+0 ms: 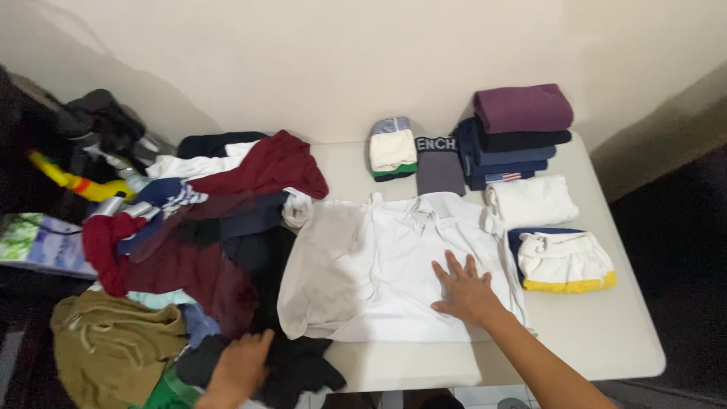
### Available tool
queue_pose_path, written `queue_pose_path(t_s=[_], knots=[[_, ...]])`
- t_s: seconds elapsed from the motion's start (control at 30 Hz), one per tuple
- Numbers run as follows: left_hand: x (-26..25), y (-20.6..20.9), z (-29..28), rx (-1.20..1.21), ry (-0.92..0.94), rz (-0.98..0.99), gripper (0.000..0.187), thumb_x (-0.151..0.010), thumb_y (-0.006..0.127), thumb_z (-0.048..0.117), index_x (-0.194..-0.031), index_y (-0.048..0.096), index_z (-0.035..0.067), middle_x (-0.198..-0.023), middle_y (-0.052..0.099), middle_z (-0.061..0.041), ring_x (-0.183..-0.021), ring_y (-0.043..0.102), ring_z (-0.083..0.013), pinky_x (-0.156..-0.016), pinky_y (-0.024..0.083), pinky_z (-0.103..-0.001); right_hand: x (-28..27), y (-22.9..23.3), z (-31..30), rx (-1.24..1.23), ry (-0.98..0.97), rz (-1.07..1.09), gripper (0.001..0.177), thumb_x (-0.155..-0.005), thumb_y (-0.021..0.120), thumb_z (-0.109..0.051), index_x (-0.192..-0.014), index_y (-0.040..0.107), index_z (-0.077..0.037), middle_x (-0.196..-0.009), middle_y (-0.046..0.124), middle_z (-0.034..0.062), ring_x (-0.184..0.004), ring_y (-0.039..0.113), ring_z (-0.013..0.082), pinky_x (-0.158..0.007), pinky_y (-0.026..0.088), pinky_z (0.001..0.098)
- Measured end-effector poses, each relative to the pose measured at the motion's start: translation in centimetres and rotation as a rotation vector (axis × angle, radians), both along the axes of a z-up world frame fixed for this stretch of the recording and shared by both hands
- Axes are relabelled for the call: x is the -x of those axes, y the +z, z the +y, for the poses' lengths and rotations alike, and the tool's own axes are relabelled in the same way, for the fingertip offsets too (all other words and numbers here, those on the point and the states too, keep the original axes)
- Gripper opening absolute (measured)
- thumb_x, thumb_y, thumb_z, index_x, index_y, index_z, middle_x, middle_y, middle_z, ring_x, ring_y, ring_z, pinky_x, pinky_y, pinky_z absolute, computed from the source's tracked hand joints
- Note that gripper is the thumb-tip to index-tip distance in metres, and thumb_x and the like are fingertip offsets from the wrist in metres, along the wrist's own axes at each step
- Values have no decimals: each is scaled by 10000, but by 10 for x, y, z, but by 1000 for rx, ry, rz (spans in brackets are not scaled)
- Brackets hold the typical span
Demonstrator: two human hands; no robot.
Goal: Folding several items of clothing, including t-shirts and shorts, and organizing them into stacks on a white table.
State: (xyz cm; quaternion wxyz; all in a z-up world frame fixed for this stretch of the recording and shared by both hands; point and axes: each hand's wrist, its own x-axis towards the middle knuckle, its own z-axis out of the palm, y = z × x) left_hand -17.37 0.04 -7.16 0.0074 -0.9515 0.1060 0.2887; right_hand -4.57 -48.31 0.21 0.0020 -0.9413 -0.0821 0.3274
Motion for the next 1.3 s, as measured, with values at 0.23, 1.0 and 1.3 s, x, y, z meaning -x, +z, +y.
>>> queue_pose_path(t_s=[0.23, 1.0, 1.3], knots=[[-73, 88, -3, 369, 438, -487, 357, -666, 713, 121, -1018, 767, 112, -898, 735, -243, -881, 712, -426, -809, 576, -517, 2, 1, 3, 19, 46, 4, 996, -859, 718, -609, -1628, 158, -315, -1727, -18, 77, -1558, 49, 467, -1164, 266, 706], [-171, 152, -71, -15, -133, -690, 503, -855, 615, 442, -1252, 678, 139, -1444, 524, -141, -1439, 355, -419, -1141, 195, -685, 2, -4, 4, 29, 19, 0, 1010, -846, 726, -621, -1625, 155, -324, -1727, -29, 66, -1568, 21, 454, -1188, 243, 680], [-182, 23, -13, -351, -80, -527, 518, -947, 509, 392, -1445, 563, 264, -1617, 379, -45, -1568, 159, -301, -1218, 31, -676, 2, 2, 6, 76, 74, 1, 976, -874, 623, -696, -1636, 141, -322, -1730, -27, 79, -1560, 52, 458, -1166, 255, 704]])
